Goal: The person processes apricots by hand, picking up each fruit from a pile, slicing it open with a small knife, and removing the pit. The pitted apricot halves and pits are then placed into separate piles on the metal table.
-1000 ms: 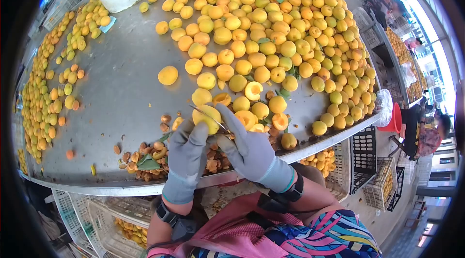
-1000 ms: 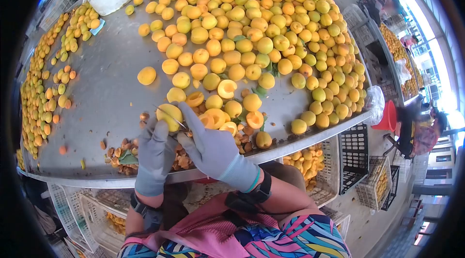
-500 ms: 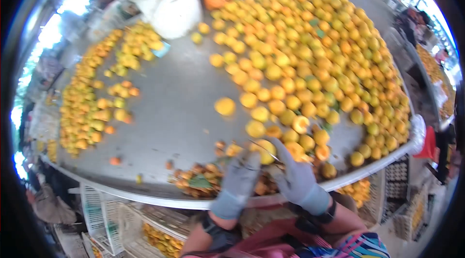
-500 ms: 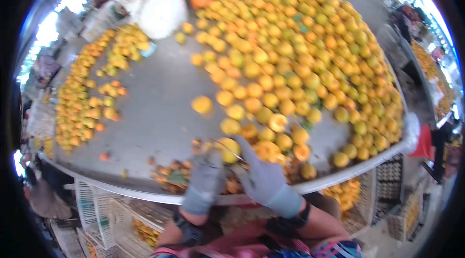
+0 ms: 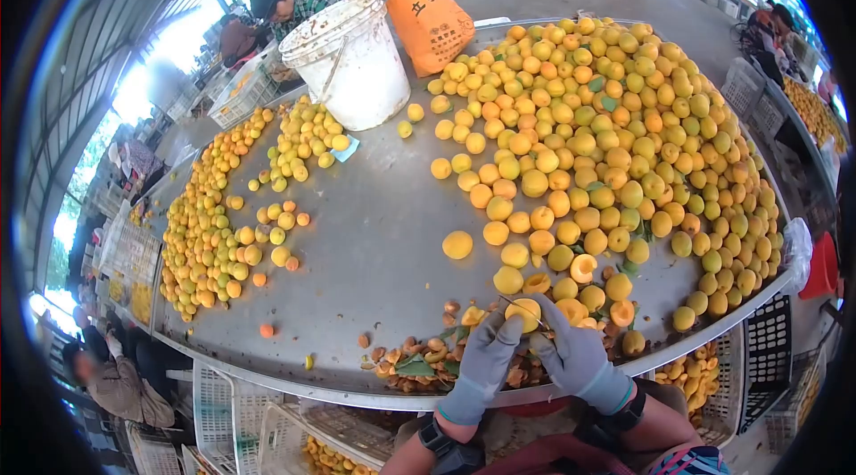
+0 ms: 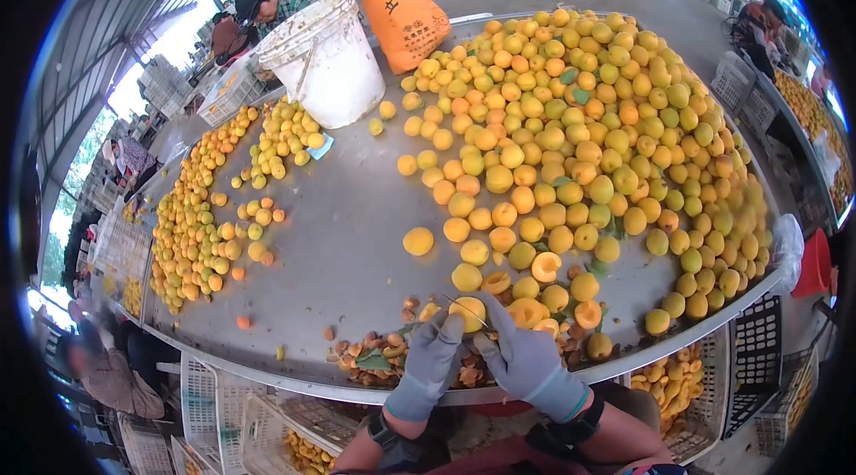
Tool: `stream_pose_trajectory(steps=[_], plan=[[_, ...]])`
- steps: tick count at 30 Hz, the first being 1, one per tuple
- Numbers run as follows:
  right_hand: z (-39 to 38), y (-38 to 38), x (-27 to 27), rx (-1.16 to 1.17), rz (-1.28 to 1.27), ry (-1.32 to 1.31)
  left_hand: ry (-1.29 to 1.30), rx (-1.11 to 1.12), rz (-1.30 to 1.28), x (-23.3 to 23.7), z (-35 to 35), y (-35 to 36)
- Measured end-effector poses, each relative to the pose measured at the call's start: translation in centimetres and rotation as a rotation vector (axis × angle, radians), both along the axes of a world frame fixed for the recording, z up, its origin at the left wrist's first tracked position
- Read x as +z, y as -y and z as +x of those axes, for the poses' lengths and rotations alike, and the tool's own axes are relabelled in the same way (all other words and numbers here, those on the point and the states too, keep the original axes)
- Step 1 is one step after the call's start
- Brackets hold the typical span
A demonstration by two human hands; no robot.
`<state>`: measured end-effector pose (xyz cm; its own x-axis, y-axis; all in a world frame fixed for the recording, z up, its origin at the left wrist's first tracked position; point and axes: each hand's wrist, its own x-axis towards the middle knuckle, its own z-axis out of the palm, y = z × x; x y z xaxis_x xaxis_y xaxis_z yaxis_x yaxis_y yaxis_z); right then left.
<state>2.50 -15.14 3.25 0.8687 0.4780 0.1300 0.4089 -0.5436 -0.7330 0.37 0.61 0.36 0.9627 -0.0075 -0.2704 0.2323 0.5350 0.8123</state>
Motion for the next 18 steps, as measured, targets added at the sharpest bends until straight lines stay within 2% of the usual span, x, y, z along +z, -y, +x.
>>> stream_pose_trajectory(steps=[1, 3, 7, 9, 10, 12, 14, 16, 18], plan=[[0.0, 0.0, -0.1, -0.010, 0.005, 0.032, 0.001, -0.003, 0.001, -0.1, 0.0, 0.0], [0.1, 0.2, 0.0, -0.003, -0.013, 0.036, -0.050, -0.060, -0.183, -0.2, -0.1, 0.0], [0.5, 0.9, 0.6, 0.060, -0.124, 0.008, -0.071, -0.047, -0.051, 0.0, 0.0, -0.2], [0.5, 1.1, 0.9, 0.076, -0.147, -0.012, -0.009, -0.111, 0.256, 1.0, 0.2, -0.8], [0.6, 1.2, 0.9, 0.091, -0.170, -0.032, -0.013, -0.114, 0.255, 1.2, 0.3, -1.1], [0.7, 1.2, 0.5, 0.092, -0.189, -0.066, 0.226, -0.151, 0.686, 1.3, 0.4, -1.4], [0.8, 1.0, 0.2, 0.091, -0.213, -0.097, 0.220, -0.123, 0.674, 1.3, 0.6, -1.3], [0.6, 0.6, 0.1, 0.049, -0.105, -0.044, 0.207, -0.099, 0.656, 1.3, 0.6, -0.9], [0.5, 0.1, -0.2, 0.021, -0.096, -0.058, 0.161, 0.130, 0.489, 1.0, 0.2, 0.3]])
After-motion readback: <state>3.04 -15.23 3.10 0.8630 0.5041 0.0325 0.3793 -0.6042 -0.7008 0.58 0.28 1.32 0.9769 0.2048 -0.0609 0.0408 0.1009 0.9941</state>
